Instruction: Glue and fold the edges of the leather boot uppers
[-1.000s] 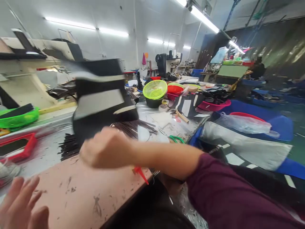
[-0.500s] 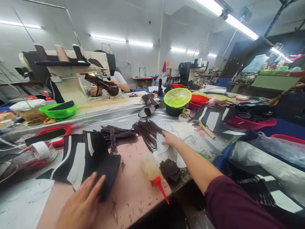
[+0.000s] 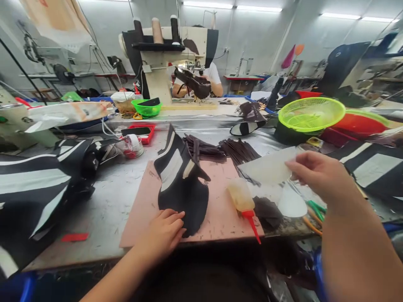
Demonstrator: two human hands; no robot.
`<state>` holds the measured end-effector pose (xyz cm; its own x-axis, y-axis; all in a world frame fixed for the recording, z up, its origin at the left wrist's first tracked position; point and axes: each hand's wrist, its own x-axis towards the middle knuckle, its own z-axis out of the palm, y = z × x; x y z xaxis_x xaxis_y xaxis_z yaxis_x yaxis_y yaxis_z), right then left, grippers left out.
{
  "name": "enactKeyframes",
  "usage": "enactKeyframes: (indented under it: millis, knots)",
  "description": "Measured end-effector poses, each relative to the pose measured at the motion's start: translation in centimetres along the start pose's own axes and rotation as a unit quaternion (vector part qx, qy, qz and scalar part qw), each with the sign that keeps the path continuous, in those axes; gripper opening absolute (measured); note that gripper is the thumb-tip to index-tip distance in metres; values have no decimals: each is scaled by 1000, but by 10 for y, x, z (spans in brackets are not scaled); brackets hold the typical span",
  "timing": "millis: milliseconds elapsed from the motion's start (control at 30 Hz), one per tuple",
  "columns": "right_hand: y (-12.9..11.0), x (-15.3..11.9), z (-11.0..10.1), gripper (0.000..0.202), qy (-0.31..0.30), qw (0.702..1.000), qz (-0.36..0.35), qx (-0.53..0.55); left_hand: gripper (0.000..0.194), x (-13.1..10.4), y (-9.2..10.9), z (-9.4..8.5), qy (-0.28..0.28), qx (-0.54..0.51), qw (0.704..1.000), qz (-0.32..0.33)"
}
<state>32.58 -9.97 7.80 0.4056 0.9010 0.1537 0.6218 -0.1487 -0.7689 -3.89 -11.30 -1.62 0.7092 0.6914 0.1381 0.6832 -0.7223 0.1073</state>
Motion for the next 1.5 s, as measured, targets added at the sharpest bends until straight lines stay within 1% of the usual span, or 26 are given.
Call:
enactKeyframes:
  millis: [33,67,133,200,233,267,300,333,367,433,500,567,667,733,867,1033,1100,1133,1200,1233,1300,1367,1400,1433,1467,1500]
  knots:
    - [-10,-18,13,19,-30,994,1,104,22,-2,1,1,7,-7,1000,-3]
    - [-19,-36,32,24,-78,977,6,196,21,-3,1,1,10,-17,1000,-6]
    - [-31,-70,80,28,-199,933,22,299,17,-5,-1,1,16,-59,998,-24]
    - [-35,-95,128,27,-278,910,21,307,15,-7,-5,-2,10,-138,989,-57]
    - [-34,-103,147,27,-287,911,21,296,21,-9,-8,-3,6,-181,981,-76]
    - [-31,-108,161,27,-286,918,19,272,31,-10,-10,-5,3,-220,971,-95]
    - [-28,-110,170,26,-280,929,17,242,39,-12,-12,-6,1,-252,961,-111]
    - [-25,-110,174,25,-274,940,13,205,40,-13,-13,-6,4,-275,953,-127]
    - [-22,-108,175,23,-273,948,6,163,36,-13,-14,-6,14,-288,947,-145]
    - [-20,-102,169,20,-290,953,-11,92,25,-12,-15,-3,40,-297,935,-189]
    - [-21,-97,162,17,-314,948,-21,53,27,-10,-16,1,49,-292,928,-227]
    - [-24,-93,158,16,-325,945,-27,38,27,-8,-17,3,38,-291,924,-244]
    - [-23,-91,161,17,-323,945,-45,7,23,-6,-23,4,21,-310,921,-234]
    - [-22,-91,164,19,-325,944,-59,-2,18,-5,-28,5,27,-325,918,-227]
    - [-20,-90,166,20,-330,941,-78,8,20,-3,-34,7,33,-343,911,-225]
    - [-23,-91,163,21,-330,941,-76,-16,17,-1,-35,8,31,-337,913,-228]
    - [-25,-93,164,22,-327,941,-80,-31,14,-1,-34,9,27,-319,920,-225]
    - [-26,-94,164,22,-322,942,-85,-44,12,-1,-33,9,25,-303,927,-220]
    - [-28,-96,166,24,-306,943,-105,-80,15,-2,-29,9,26,-254,945,-204]
    - [-29,-97,166,25,-297,942,-118,-103,15,-3,-26,10,33,-219,955,-195]
    - [-30,-99,168,21,-263,941,-146,-155,7,-6,-20,10,70,-129,972,-184]
    - [-29,-103,169,14,-194,942,-185,-202,29,-7,-13,10,92,-43,985,-142]
    - [-27,-106,170,19,-157,939,-218,-215,38,-8,-11,11,82,-17,991,-103]
    - [-26,-110,171,26,-133,930,-262,-220,42,-8,-8,12,57,-4,997,-58]
    - [-24,-115,174,30,-125,917,-312,-216,44,-8,-6,13,22,-2,1000,-17]
    - [-22,-121,178,34,-133,900,-357,-210,44,-8,-5,14,-13,-5,1000,13]
